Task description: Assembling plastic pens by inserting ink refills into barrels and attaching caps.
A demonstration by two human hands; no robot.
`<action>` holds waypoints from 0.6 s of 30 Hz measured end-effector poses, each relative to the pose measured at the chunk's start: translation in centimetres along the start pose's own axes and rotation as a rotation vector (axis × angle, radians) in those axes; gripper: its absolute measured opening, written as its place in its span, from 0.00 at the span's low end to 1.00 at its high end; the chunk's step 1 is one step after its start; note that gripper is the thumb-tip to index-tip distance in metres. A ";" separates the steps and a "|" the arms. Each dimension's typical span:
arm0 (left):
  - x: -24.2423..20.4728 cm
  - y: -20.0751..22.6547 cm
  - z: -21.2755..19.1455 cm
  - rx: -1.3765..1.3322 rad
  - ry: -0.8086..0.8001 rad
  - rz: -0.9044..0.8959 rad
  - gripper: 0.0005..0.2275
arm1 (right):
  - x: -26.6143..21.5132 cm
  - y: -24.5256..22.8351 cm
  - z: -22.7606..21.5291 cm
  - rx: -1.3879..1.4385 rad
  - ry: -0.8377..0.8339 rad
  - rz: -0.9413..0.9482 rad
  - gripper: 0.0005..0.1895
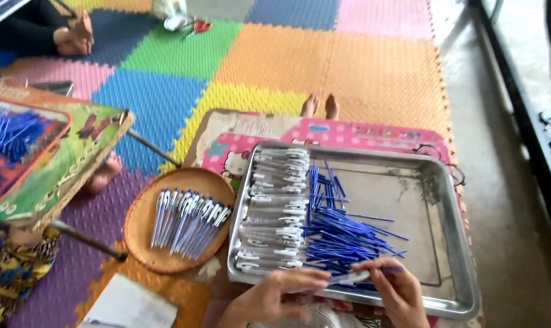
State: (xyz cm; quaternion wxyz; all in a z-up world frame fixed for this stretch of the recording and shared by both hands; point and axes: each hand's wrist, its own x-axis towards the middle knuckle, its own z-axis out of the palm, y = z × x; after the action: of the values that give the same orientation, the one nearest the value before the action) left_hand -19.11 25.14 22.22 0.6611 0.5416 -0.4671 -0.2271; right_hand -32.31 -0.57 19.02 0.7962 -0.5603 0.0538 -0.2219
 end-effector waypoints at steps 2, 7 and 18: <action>-1.2 1.3 -1.3 -0.370 -0.287 -0.436 0.40 | -0.7 -2.6 -1.3 -0.532 -0.158 0.056 0.12; -2.4 -5.1 0.6 -0.177 -0.204 -0.417 0.19 | -1.6 -1.6 2.2 -0.664 -0.314 -0.052 0.20; -2.3 -7.8 0.0 -0.325 -0.223 -0.258 0.12 | -1.6 2.0 6.1 -0.687 -0.432 -0.597 0.19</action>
State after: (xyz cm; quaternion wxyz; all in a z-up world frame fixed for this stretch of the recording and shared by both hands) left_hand -18.63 24.58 14.15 0.6493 0.4549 -0.4214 -0.4403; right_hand -31.11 5.92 19.13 0.4605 -0.8142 -0.2050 -0.2883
